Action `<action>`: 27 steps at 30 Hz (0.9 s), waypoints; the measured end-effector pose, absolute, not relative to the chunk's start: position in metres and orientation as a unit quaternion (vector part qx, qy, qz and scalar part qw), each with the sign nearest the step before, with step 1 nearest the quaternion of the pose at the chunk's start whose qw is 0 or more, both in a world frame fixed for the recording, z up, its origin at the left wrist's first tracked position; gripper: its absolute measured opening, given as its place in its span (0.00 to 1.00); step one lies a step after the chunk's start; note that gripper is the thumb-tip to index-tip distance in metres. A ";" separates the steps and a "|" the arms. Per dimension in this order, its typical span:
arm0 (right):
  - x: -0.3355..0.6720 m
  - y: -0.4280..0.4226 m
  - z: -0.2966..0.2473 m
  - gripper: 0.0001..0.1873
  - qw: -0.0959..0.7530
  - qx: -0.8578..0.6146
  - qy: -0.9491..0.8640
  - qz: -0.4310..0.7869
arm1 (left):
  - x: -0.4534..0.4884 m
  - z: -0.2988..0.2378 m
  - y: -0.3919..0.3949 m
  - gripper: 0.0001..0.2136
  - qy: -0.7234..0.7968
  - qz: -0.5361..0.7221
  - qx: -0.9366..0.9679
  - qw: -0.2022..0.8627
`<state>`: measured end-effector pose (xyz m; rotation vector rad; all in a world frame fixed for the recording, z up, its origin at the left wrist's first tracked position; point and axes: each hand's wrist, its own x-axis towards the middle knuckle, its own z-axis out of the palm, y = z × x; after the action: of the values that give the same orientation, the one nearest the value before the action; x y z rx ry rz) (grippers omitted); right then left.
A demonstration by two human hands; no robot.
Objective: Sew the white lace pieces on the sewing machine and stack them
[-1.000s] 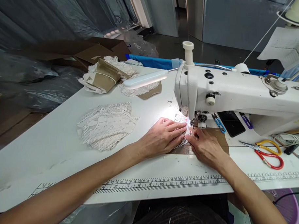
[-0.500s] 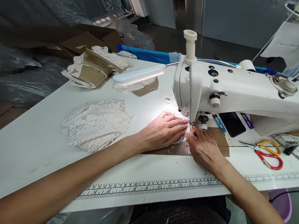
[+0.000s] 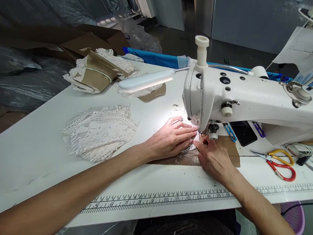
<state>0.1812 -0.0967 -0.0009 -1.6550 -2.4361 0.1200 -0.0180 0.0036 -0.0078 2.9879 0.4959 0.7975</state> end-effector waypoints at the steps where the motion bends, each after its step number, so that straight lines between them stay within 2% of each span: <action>1: 0.181 -0.097 -0.001 0.21 0.100 -0.559 -0.822 0.039 | -0.018 -0.008 0.003 0.16 0.158 0.256 0.954 0.002; 19: 0.183 -0.093 -0.001 0.20 0.131 -0.564 -0.814 0.046 | -0.018 -0.006 0.010 0.15 0.151 0.220 0.964 -0.010; 27: 0.185 -0.093 -0.002 0.20 0.148 -0.568 -0.807 0.067 | -0.014 -0.012 0.006 0.16 0.125 0.273 0.951 -0.079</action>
<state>0.1852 -0.0931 -0.0017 -1.6326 -2.3202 0.1937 -0.0136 0.0055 -0.0119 3.1474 0.4129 0.9028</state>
